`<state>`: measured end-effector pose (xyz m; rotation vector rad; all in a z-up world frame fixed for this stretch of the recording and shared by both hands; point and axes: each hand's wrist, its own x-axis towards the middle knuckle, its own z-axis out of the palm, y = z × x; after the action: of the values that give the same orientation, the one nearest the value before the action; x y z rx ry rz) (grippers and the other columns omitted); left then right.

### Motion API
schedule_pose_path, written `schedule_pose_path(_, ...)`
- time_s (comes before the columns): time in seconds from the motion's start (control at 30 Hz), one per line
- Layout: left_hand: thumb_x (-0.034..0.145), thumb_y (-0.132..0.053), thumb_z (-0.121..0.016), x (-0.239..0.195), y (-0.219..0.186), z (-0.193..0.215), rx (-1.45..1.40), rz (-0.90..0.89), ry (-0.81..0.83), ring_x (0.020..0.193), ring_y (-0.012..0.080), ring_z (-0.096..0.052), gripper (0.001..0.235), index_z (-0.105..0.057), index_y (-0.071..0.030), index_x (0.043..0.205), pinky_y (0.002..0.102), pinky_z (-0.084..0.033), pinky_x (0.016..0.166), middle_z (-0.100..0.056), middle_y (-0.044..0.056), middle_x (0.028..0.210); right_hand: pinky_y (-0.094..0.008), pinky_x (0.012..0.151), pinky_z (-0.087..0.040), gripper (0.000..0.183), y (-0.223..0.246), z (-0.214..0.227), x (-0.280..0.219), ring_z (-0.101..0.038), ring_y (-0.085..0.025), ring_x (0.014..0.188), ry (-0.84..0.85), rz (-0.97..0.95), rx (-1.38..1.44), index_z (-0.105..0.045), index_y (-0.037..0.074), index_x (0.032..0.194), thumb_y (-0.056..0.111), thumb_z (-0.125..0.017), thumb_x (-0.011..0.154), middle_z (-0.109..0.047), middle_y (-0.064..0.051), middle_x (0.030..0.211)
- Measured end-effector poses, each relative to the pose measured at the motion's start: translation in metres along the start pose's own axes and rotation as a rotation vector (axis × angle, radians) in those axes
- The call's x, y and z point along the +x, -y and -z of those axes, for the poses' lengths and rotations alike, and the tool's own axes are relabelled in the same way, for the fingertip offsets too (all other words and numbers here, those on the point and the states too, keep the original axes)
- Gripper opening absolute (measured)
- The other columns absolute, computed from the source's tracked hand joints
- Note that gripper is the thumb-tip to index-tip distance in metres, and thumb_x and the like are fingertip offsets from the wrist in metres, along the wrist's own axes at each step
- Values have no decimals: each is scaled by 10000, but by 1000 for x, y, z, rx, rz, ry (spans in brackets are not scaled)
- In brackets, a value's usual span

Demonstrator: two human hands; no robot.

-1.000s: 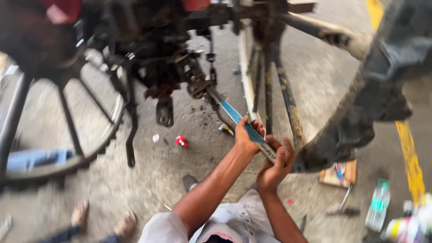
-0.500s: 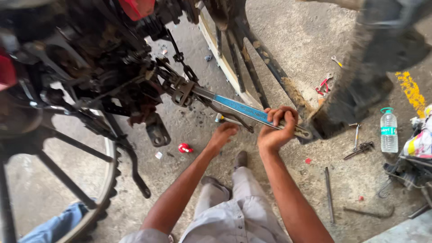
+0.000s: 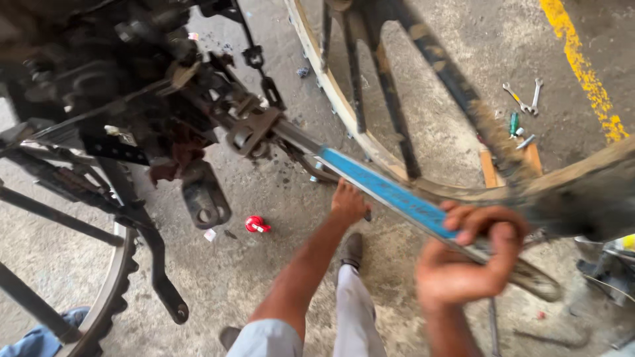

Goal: The person uses a large pipe wrench to adjust a hitch component on the rear of a tractor and applies oil to mechanical joints using a red oil can.

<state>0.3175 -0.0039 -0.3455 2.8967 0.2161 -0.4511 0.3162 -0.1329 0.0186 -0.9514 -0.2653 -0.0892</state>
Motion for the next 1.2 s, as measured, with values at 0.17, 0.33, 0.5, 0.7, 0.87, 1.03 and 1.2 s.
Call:
schedule_pose_path(0.17, 988, -523, -486, -67, 31, -38, 159, -79, -81, 1428, 363, -408, 544, -720, -106, 1246, 589, -96, 1251, -637, 149, 1355, -341, 700, -542, 491, 34, 38, -59, -625, -180, 996, 109, -129, -593, -535, 79, 1367, 503, -519, 1121, -621, -64, 1123)
schedule_pose_path(0.33, 931, -487, -525, -139, 61, -75, 249, -119, -332, 1524, 322, -315, 525, -707, -112, 1249, 564, -75, 1266, -570, 115, 1498, -310, 575, -514, 374, 47, 84, -134, -633, -227, 760, 253, -362, -77, -526, -32, 1343, 291, -588, 1165, -638, -203, 946)
schedule_pose_path(0.5, 1010, -447, -453, -148, 57, -78, 236, -65, -229, 1521, 351, -258, 503, -622, -95, 1328, 625, -43, 1220, -526, 140, 1518, -233, 474, -489, 433, 73, 113, -150, -677, -140, 823, 40, -560, -190, -459, 128, 1486, 330, -588, 1125, -690, -193, 1094)
schedule_pose_path(0.7, 1053, -410, -418, -88, 40, -111, 284, -40, -21, 1433, 372, -370, 532, -574, -87, 1446, 633, -65, 1253, -576, 157, 1440, -309, 635, -517, 364, 78, 109, -124, -663, -173, 858, 335, -197, -1030, -468, 32, 1340, 147, -666, 1057, -651, -178, 1076)
schedule_pose_path(0.87, 1044, -370, -439, -58, 28, -144, 452, -31, -68, 1326, 368, -488, 459, -689, -78, 1294, 658, -242, 1095, -613, 153, 1372, -364, 718, -530, 326, 87, 46, -119, -648, -201, 845, 612, 37, -1584, -463, -37, 1217, 16, -710, 1011, -612, -168, 1039)
schedule_pose_path(1.03, 944, -412, -522, -50, 36, -124, 440, -110, 86, 1178, 348, -560, 376, -724, -205, 1185, 663, -343, 967, -667, 65, 1221, -365, 653, -499, 344, 99, -17, -120, -610, -228, 711, 942, 372, -2213, -470, -21, 1181, 125, -727, 1004, -553, -118, 927)
schedule_pose_path(1.2, 945, -406, -628, -72, 44, -88, 413, -179, 219, 779, 252, -698, 265, -813, -228, 1009, 509, -434, 802, -748, 11, 907, -425, 499, -451, 540, 70, -49, -110, -609, -234, 534, 802, 586, -2504, -627, -13, 1205, 352, -821, 857, -612, -68, 704)
